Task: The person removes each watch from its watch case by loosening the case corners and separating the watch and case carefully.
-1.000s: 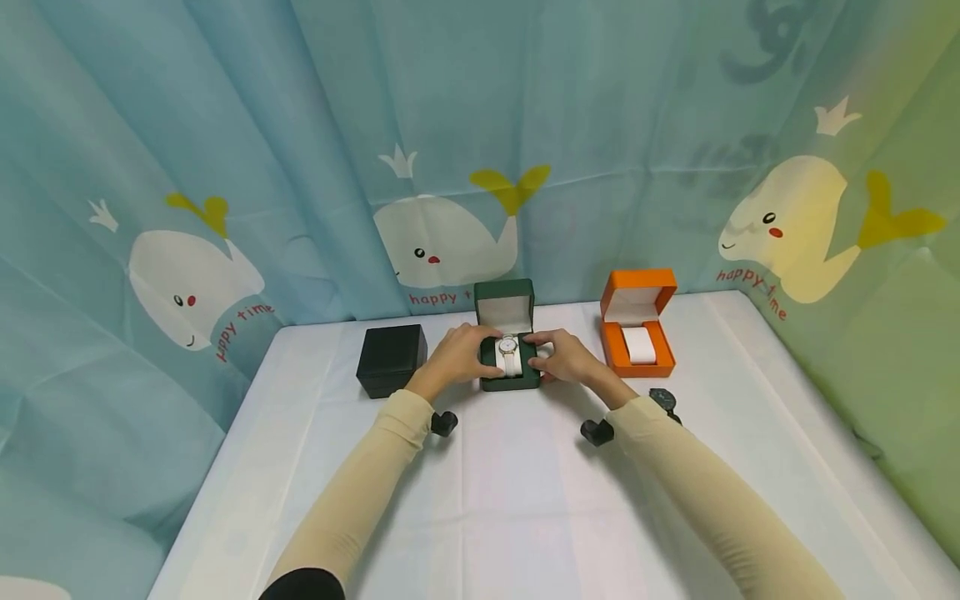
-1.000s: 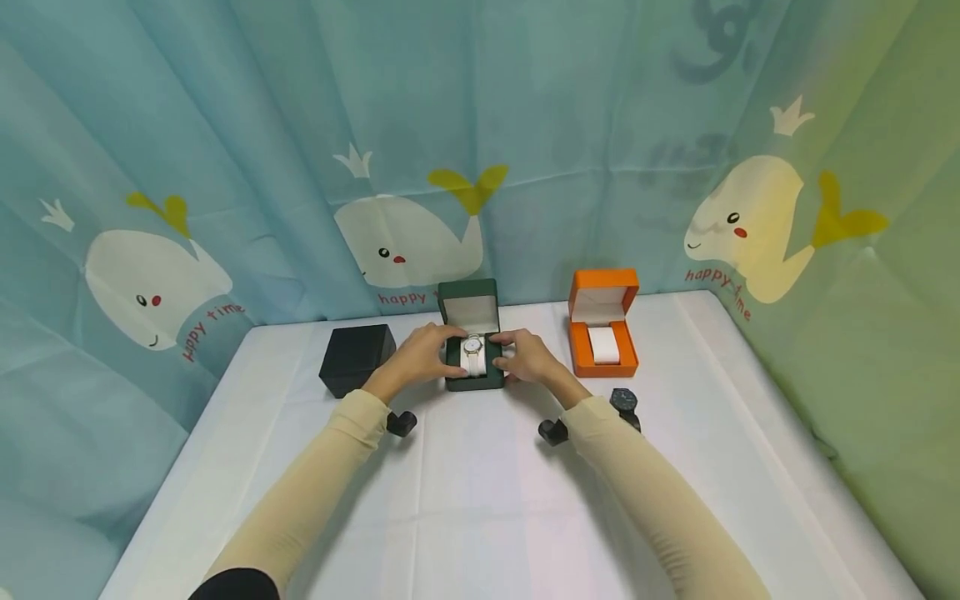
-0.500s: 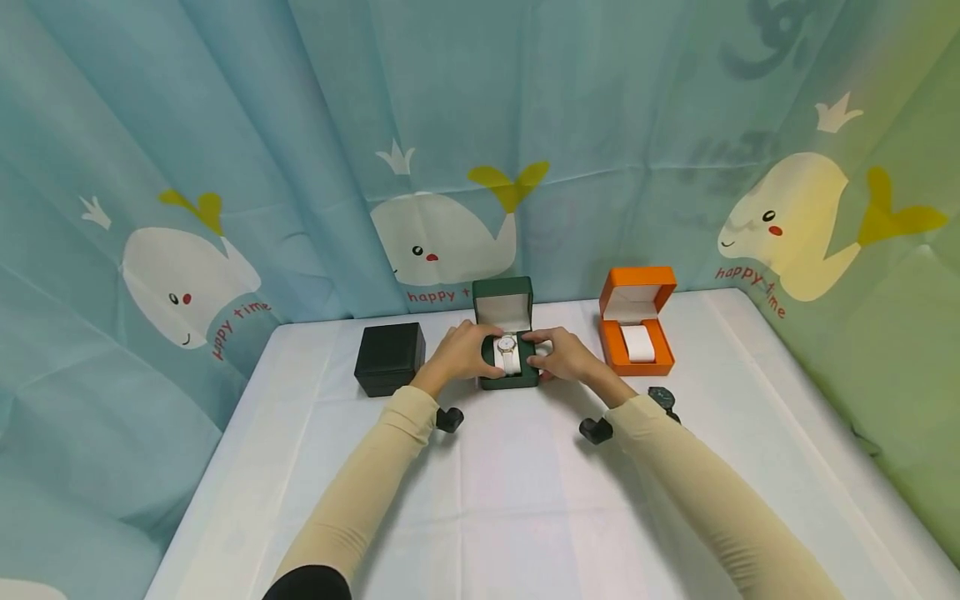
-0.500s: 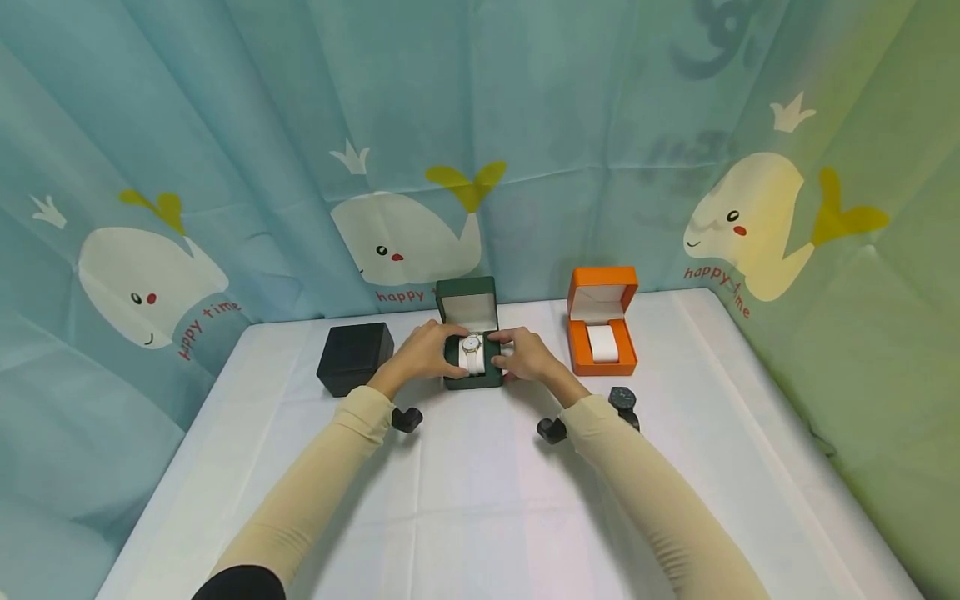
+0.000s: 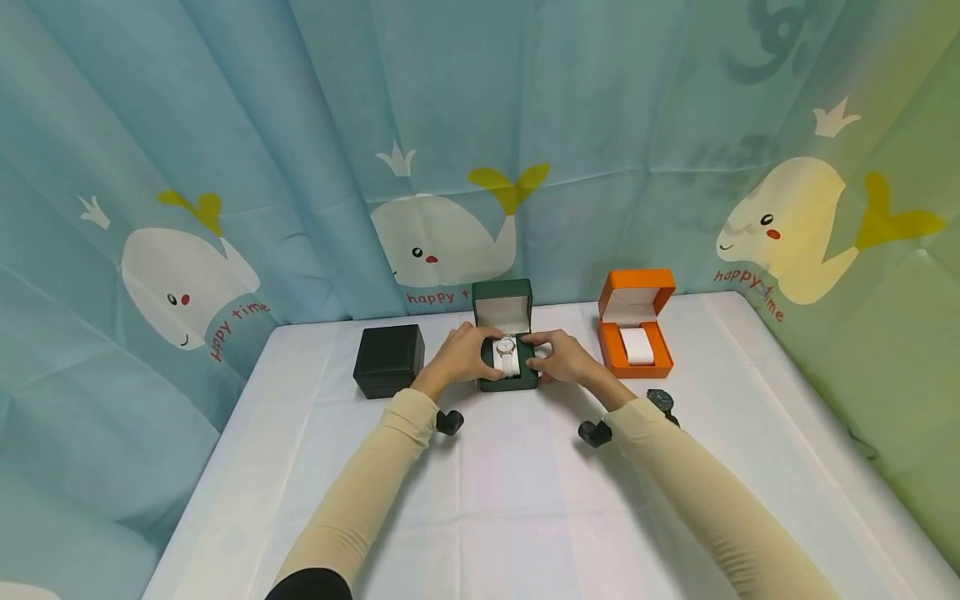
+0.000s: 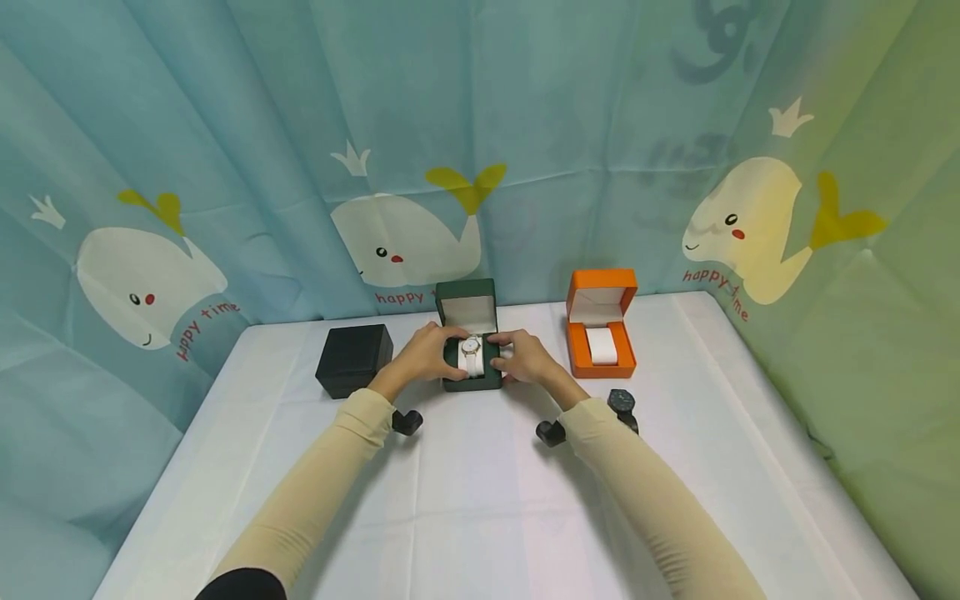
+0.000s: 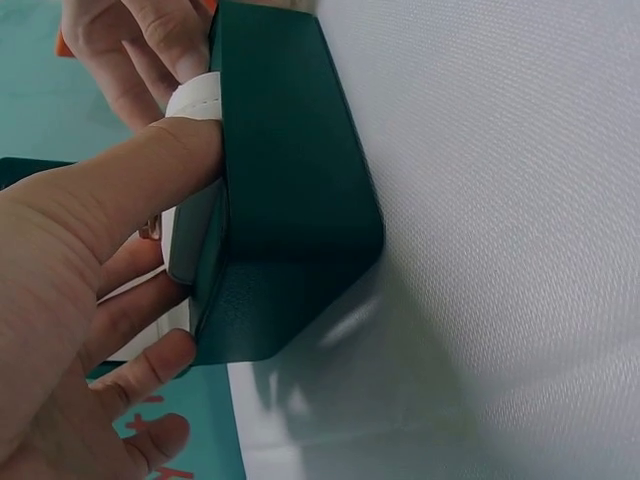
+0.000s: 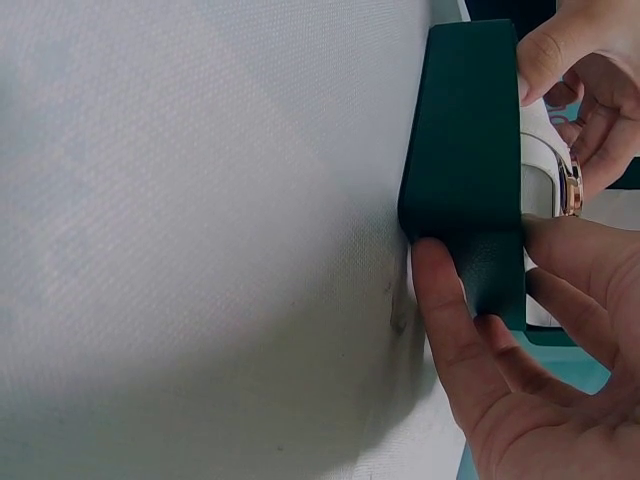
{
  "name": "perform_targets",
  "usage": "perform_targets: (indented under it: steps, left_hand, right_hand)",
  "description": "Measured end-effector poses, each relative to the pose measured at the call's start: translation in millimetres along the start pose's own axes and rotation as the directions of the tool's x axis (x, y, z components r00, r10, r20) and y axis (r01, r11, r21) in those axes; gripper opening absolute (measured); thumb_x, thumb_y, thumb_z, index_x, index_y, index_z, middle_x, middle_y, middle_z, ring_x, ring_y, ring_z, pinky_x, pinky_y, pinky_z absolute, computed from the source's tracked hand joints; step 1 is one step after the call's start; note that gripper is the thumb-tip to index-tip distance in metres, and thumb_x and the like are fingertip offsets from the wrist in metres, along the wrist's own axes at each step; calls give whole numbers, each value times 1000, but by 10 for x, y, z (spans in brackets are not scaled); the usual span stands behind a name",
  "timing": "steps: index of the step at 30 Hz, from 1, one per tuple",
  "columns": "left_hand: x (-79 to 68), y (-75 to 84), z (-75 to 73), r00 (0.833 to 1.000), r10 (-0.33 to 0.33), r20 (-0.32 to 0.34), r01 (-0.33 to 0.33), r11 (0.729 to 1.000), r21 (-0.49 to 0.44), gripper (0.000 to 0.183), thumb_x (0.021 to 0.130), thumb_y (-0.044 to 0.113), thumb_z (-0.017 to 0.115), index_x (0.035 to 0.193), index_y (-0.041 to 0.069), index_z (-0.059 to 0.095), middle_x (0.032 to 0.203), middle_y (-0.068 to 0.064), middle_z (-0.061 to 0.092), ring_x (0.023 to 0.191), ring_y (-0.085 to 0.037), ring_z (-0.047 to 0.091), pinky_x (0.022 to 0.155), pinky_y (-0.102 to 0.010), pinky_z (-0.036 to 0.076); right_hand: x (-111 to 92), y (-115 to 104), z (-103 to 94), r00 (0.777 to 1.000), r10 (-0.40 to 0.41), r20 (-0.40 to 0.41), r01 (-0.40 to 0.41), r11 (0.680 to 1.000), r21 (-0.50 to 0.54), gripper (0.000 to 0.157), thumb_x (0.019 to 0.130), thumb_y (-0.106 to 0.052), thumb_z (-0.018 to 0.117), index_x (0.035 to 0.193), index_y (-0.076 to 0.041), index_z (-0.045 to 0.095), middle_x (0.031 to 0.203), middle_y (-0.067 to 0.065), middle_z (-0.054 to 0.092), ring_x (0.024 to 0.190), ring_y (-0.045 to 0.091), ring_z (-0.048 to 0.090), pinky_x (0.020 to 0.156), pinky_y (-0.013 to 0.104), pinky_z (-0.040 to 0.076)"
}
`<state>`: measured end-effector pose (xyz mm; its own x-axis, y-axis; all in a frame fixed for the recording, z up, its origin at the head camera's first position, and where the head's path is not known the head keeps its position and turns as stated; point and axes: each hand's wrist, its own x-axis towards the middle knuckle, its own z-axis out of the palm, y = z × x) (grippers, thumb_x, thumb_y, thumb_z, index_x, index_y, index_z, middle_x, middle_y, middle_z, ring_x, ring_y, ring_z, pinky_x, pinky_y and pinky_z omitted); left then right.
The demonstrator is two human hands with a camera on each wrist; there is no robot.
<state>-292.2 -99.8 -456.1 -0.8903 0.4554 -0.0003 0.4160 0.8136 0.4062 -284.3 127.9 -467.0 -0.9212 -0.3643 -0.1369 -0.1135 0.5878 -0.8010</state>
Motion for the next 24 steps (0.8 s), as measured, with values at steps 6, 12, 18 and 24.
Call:
perform_targets:
  steps: [6, 12, 18, 24]
  left_hand:
    - [10, -7, 16, 1000, 0, -11, 0, 1000, -30, 66, 76, 32, 92, 135, 14, 68, 122, -8, 67, 112, -29, 54, 99, -47, 43]
    - [3, -47, 66, 1000, -3, -23, 1, 994, -110, 68, 75, 31, 93, 136, 15, 67, 120, -11, 64, 108, -28, 54, 96, -45, 46]
    - [-24, -44, 34, 997, -2, -77, -13, 981, -192, 69, 74, 26, 93, 137, 15, 66, 119, -12, 64, 109, -29, 58, 95, -44, 50]
    - [-23, -9, -46, 988, 55, -141, -90, 963, -256, 69, 75, 15, 91, 138, 10, 63, 133, -9, 65, 115, -29, 65, 97, -43, 53]
  right_hand:
    - [-5, -8, 4, 1000, 3, -2, -3, 1000, -13, 50, 96, -10, 71, 145, -9, 60, 141, 21, 56, 62, 23, 71, 61, 27, 54]
    - [-23, 9, 32, 1000, 0, 3, 0, 1000, -1, 49, 96, -8, 71, 144, -7, 60, 140, 23, 56, 61, 23, 70, 63, 28, 55]
    - [-36, -7, 41, 1000, -4, 2, 4, 1000, -10, 50, 96, -8, 71, 144, -6, 60, 140, 24, 56, 61, 21, 70, 67, 29, 56]
    - [-24, -18, 12, 1000, -26, -12, 25, 1000, -17, 50, 96, -6, 71, 145, -5, 59, 141, 24, 57, 59, 19, 70, 64, 30, 58]
